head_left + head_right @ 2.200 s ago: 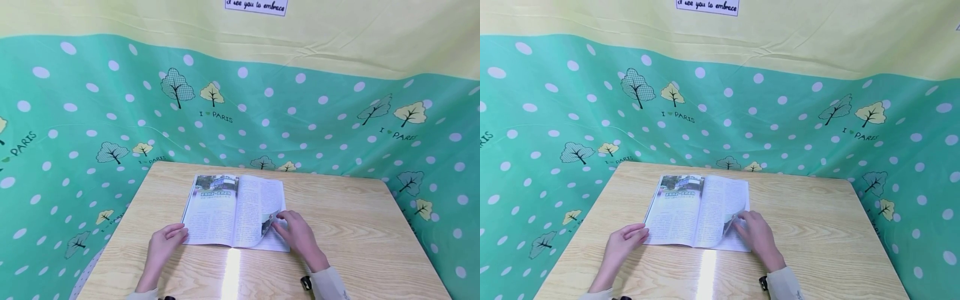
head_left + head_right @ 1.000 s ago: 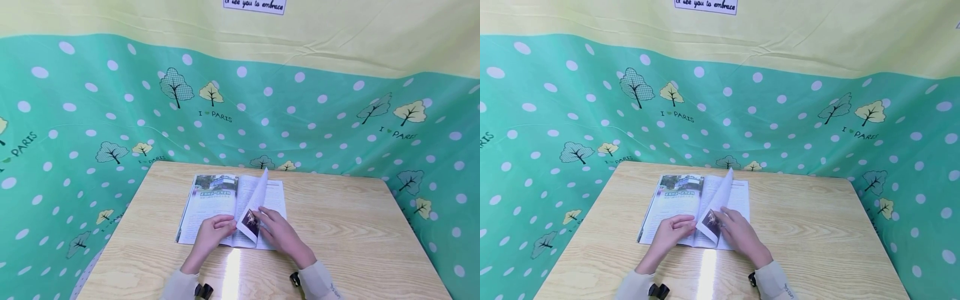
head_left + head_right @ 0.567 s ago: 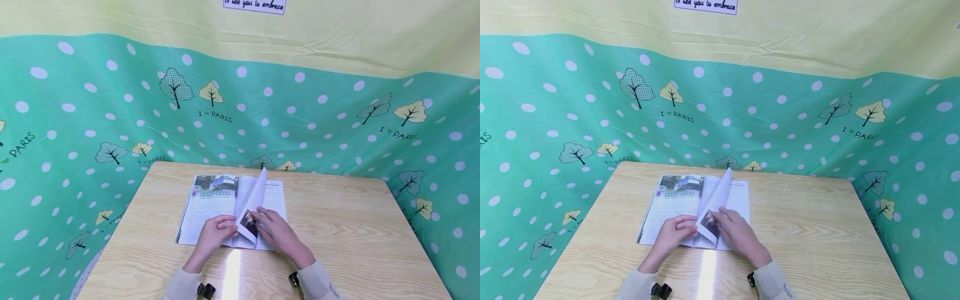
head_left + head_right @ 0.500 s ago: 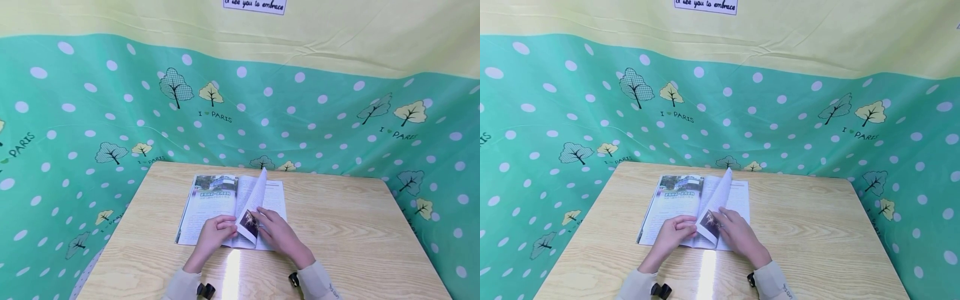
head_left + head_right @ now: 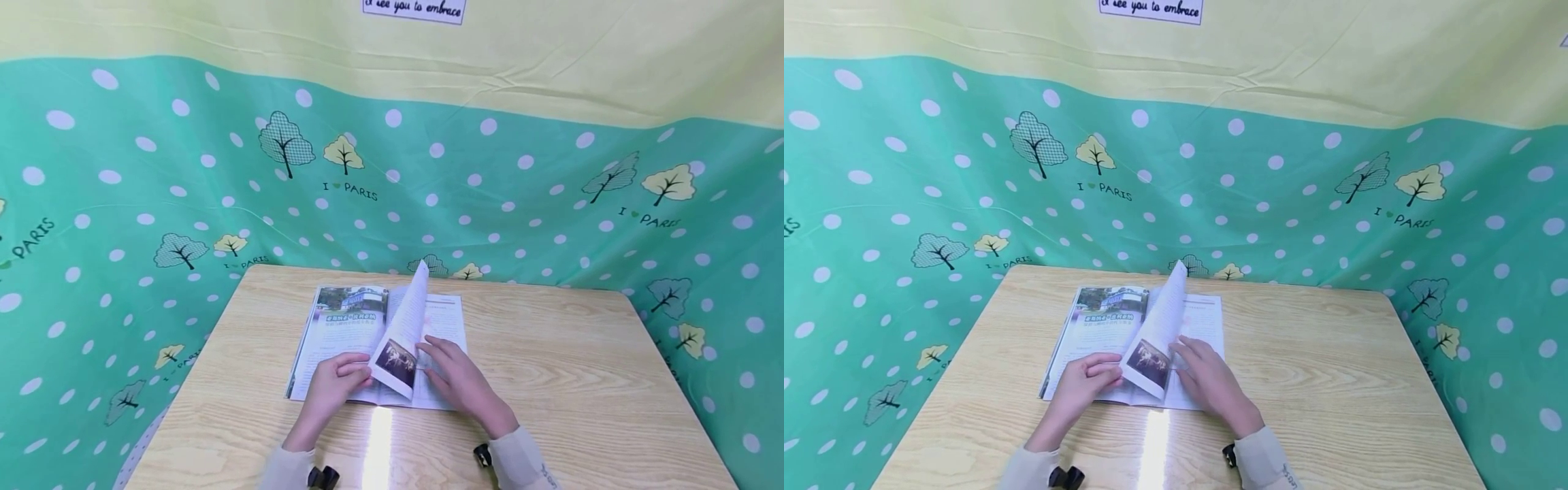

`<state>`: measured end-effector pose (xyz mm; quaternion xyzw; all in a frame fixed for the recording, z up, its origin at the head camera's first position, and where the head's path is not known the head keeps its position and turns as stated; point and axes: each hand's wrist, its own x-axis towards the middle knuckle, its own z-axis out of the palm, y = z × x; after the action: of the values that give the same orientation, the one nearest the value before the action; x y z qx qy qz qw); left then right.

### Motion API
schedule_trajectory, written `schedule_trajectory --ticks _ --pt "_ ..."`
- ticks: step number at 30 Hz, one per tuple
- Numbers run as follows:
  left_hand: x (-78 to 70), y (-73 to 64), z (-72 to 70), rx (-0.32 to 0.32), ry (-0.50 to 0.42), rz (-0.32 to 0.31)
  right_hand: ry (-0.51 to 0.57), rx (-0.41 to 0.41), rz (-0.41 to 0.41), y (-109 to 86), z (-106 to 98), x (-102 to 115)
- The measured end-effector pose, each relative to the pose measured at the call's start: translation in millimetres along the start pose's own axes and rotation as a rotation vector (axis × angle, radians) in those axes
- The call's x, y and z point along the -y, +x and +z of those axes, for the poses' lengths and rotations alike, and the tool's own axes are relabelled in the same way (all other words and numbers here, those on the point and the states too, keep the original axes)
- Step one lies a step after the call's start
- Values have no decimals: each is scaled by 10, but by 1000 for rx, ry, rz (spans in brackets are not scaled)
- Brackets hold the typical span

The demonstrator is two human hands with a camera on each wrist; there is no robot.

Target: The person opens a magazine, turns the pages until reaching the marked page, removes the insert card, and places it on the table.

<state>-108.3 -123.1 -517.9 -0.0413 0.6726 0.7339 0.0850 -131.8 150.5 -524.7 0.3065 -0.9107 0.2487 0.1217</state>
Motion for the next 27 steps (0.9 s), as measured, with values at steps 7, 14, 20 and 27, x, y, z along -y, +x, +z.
schedule_trajectory --ticks 7,14,20,27 --pt "-76 -103 -223 -107 -24 0 15 -42 63 3 -78 -26" --pt "-94 -187 -463 -209 -13 -29 33 -57 199 35 -108 -39" --pt "-80 -246 -614 -258 1 -38 22 -63 294 51 -114 -36" --pt "-77 -329 -769 -295 34 -50 80 -90 401 90 -91 -51"
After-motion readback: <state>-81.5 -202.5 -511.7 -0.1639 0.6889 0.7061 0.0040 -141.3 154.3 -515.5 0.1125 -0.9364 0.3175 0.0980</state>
